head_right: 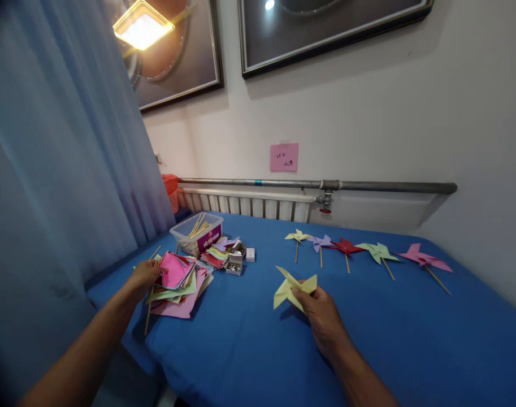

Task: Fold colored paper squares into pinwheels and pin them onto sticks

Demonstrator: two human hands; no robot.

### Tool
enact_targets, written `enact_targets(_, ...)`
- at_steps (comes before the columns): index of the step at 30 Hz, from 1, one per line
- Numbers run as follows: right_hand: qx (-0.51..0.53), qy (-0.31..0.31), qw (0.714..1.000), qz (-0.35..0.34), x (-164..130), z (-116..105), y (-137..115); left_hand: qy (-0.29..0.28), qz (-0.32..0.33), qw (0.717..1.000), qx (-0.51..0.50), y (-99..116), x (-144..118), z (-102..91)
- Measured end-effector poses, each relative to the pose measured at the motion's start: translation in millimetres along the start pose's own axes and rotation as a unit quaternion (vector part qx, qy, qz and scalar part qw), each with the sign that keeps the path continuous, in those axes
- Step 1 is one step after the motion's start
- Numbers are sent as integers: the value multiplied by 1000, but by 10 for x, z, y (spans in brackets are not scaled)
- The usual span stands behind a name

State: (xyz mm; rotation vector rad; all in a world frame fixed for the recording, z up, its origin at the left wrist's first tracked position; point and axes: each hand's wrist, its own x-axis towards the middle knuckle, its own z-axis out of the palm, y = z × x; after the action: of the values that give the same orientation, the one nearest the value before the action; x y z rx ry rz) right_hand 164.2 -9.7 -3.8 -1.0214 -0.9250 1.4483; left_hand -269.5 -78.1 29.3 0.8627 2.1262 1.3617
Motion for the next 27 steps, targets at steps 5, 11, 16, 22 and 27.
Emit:
enact_targets(5,-1,3,1000,5,-20,19,-24,20,29,993,110,-38,132,-78)
enact_targets(11,8,14,1000,12,-32,31,-52,103,82,976,172,112,77,-232)
enact_targets(16,11,10,1000,16,-36,54,-63,160,301,897,283,387,-150,-170)
enact_targets(22,5,2,1000,4,-55,68,-79,3,298,797,525,463,-280,146)
enact_targets(27,5,11,1000,14,-76,63,-82,-37,320,785,529,272,-263,275)
